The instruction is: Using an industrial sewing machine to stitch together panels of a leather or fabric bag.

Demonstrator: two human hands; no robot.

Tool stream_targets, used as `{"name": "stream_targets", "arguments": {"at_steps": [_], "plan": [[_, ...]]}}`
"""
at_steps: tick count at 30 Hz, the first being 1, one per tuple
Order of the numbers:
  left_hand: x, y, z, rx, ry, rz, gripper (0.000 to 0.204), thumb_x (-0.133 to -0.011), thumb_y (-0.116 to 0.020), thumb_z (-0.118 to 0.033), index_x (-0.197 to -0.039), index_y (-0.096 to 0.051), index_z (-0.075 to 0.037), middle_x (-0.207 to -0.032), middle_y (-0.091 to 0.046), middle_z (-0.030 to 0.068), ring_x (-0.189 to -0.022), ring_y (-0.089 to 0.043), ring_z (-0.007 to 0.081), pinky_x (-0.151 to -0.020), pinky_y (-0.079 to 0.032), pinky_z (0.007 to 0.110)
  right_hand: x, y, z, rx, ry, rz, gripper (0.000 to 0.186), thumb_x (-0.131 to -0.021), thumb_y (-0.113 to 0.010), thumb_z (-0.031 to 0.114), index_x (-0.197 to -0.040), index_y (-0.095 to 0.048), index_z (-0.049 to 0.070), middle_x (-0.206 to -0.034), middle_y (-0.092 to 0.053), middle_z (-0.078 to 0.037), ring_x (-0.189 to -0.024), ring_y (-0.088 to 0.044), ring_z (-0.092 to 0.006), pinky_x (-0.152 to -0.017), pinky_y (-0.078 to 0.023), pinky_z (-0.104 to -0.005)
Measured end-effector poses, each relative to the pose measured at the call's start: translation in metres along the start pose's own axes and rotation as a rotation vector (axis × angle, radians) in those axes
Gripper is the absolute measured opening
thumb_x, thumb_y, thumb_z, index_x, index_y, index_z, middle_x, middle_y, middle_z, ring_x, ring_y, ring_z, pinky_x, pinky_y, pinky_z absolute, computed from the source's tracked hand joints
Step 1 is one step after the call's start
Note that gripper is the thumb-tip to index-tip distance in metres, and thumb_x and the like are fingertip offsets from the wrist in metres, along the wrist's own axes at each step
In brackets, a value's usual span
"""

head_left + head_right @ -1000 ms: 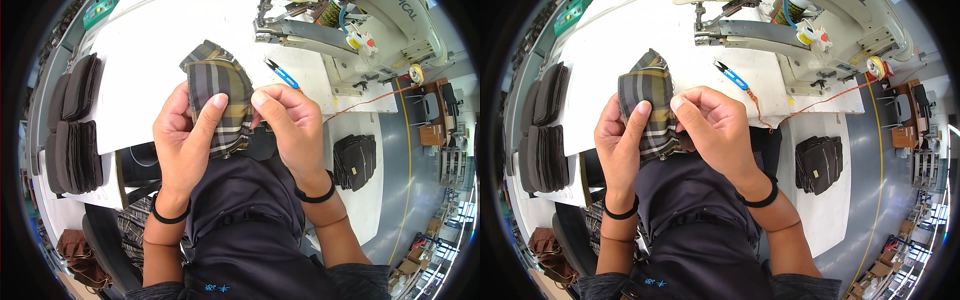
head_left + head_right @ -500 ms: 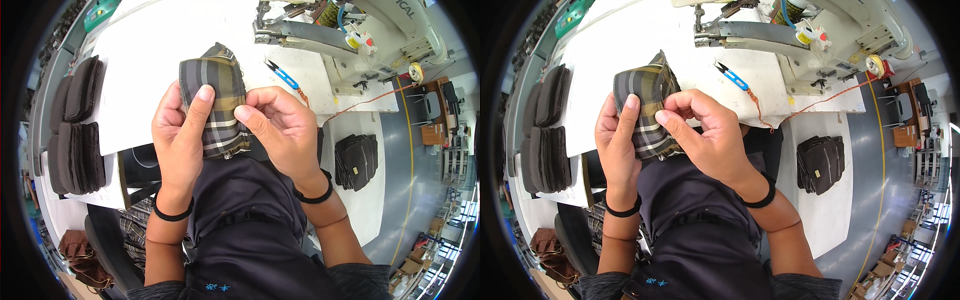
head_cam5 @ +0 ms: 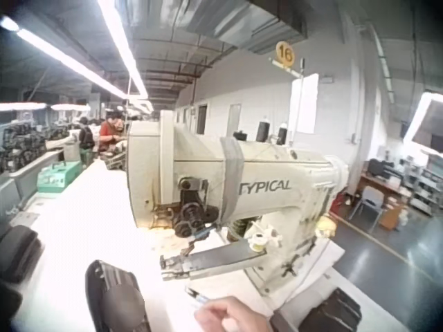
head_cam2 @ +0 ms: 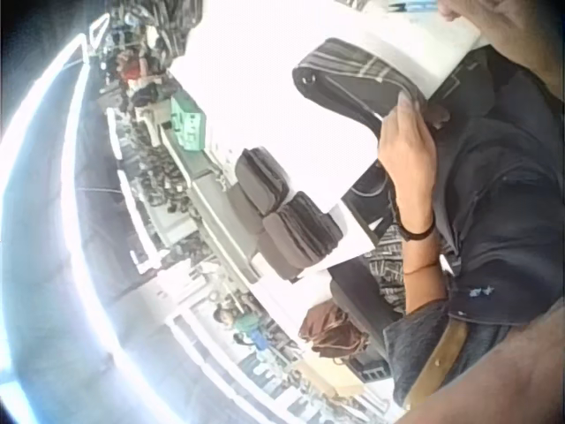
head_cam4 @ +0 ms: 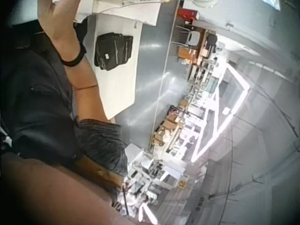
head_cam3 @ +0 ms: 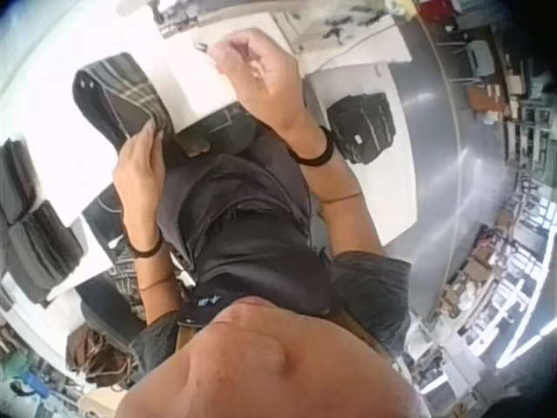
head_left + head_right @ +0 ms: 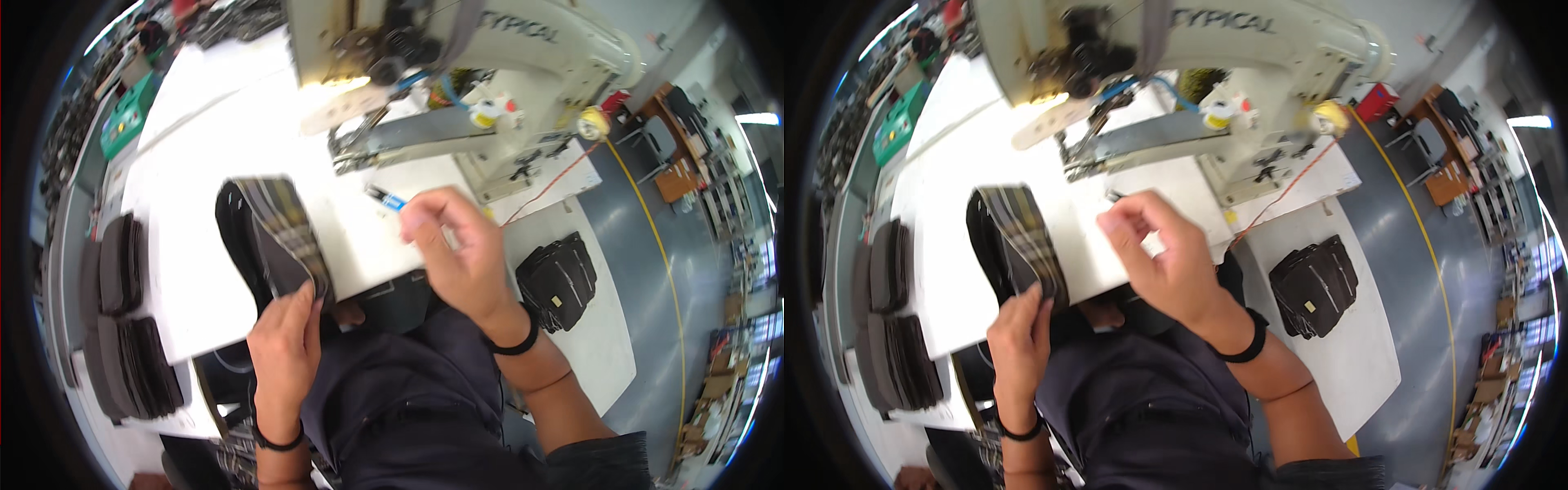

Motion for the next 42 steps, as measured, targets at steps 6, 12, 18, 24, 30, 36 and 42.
{"name": "stream_targets", "arguments": {"at_steps": [6,12,18,24,30,36,42], "plan": [[0.021,-0.025,0.026,-0.126,0.109,0.268,0.022,-0.089,-0.075,-0.011,-0.109,-0.073,-0.002,-0.094,-0.071,0.0127,-0.086,-0.067,0.0314,-0.076,-0.052,0.043,-0.062,0.041,0.055,0.462,0.308,-0.174,0.022,-0.096,-0.076,0.019,-0.102,-0.064,0.002,-0.083,-0.068,-0.006,-0.073,-0.066,-0.016,-0.067,-0.053,-0.0282],[0.015,-0.026,0.025,-0.084,0.072,0.183,0.025,-0.087,-0.078,-0.012,-0.109,-0.072,-0.001,-0.096,-0.073,0.0128,-0.088,-0.069,0.0319,-0.078,-0.053,0.043,-0.086,0.017,0.083,0.867,0.633,-0.239,0.031,-0.087,-0.084,0.023,-0.099,-0.062,0.005,-0.081,-0.067,-0.009,-0.064,-0.067,-0.0268,-0.058,-0.054,-0.0361],[0.019,-0.022,0.026,-0.026,0.067,0.211,0.024,-0.087,-0.078,-0.012,-0.108,-0.072,0.0,-0.097,-0.073,0.0135,-0.089,-0.069,0.0323,-0.078,-0.053,0.043,-0.084,0.002,0.092,0.951,0.713,-0.275,0.024,-0.088,-0.082,0.017,-0.093,-0.062,0.005,-0.078,-0.067,-0.011,-0.063,-0.067,-0.0294,-0.056,-0.052,-0.0367],[0.03,-0.013,0.033,-0.02,0.118,0.245,0.017,-0.09,-0.074,-0.011,-0.104,-0.073,-0.001,-0.096,-0.072,0.013,-0.089,-0.067,0.0329,-0.081,-0.053,0.045,-0.087,-0.015,0.079,0.993,0.588,-0.315,0.026,-0.098,-0.074,0.025,-0.084,-0.063,0.005,-0.061,-0.06,-0.01,-0.05,-0.059,-0.0293,-0.053,-0.048,-0.036],[0.024,0.029,0.062,-0.344,0.144,0.341,0.012,-0.086,-0.069,-0.007,-0.096,-0.074,-0.002,-0.097,-0.069,0.0133,-0.097,-0.065,0.0349,-0.091,-0.047,0.047,-0.102,0.002,0.057,-0.243,-0.174,0.0,0.045,-0.11,-0.053,0.036,-0.086,-0.062,0.0,-0.062,-0.06,-0.003,-0.045,-0.049,-0.0123,-0.043,-0.041,-0.0237],[0.018,0.032,0.064,-0.39,0.155,0.236,0.056,-0.086,-0.081,-0.02,-0.134,-0.061,0.0,-0.126,-0.068,0.021,-0.12,-0.062,0.0399,-0.104,-0.047,0.047,-0.089,-0.015,0.049,-0.492,-0.245,0.007,0.045,-0.11,-0.054,0.04,-0.083,-0.063,0.004,-0.064,-0.061,-0.005,-0.046,-0.052,-0.0102,-0.042,-0.041,-0.0216],[-0.019,-0.029,0.087,-0.205,0.443,0.247,0.039,-0.09,-0.077,-0.023,-0.117,-0.064,0.002,-0.11,-0.071,0.0205,-0.108,-0.066,0.0411,-0.086,-0.054,0.048,-0.006,-0.033,0.001,-0.19,-0.431,0.357,0.047,-0.11,-0.055,0.039,-0.084,-0.069,0.002,-0.065,-0.064,-0.004,-0.052,-0.058,-0.0081,-0.05,-0.045,-0.0202]]}}
Point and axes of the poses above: each hand's wrist, its own x-axis away from the middle knuckle, its own y-axis out of the back of the hand, z = x × y, the point moved 6 cm from there along -x, towards the middle knuckle
